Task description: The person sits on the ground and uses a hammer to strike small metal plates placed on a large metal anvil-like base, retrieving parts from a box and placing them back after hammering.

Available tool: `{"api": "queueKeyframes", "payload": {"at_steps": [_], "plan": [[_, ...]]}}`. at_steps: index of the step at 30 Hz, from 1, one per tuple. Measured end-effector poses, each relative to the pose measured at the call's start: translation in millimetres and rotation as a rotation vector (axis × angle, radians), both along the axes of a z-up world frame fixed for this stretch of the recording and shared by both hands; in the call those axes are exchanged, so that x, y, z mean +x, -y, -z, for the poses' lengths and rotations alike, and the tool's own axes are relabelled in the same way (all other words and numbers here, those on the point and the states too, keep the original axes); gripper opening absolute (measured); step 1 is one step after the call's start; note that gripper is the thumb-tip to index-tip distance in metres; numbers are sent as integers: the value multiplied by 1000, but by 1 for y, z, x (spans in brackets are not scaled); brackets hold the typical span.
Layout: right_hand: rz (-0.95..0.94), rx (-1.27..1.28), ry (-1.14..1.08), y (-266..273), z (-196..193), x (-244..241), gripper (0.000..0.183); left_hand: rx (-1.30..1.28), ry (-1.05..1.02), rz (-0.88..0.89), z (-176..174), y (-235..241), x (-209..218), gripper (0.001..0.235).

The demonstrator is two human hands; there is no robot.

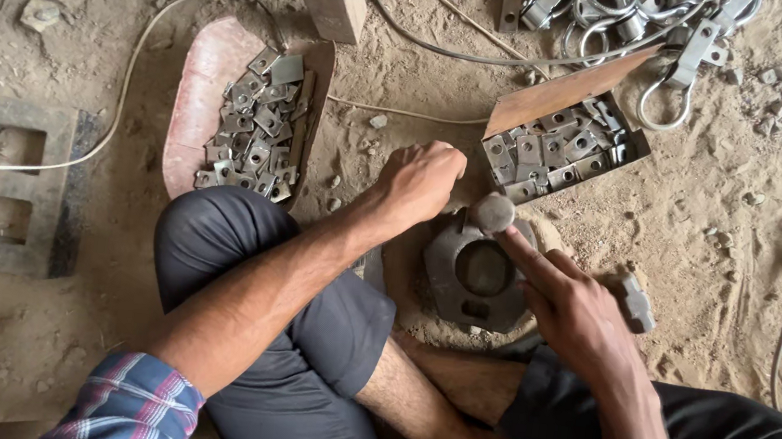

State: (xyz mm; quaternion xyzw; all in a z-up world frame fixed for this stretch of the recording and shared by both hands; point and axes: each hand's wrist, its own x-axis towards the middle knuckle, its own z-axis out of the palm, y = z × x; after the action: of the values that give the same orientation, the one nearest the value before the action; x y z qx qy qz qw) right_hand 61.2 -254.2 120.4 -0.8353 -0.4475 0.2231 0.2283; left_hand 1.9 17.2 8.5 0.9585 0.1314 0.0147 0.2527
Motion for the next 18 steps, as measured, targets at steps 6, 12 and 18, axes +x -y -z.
{"api": "queueKeyframes", "payload": {"at_steps": [6, 12, 18], "plan": [[-16, -12, -47, -3, -13, 2, 62, -172, -30, 257, -8, 14, 4, 50], [4, -64, -75, 0, -11, 3, 69, -159, 18, 137, 0, 31, 1, 57], [-31, -120, -74, 2, -10, 3, 72, -72, -7, 212, 8, 29, 0, 46]]}}
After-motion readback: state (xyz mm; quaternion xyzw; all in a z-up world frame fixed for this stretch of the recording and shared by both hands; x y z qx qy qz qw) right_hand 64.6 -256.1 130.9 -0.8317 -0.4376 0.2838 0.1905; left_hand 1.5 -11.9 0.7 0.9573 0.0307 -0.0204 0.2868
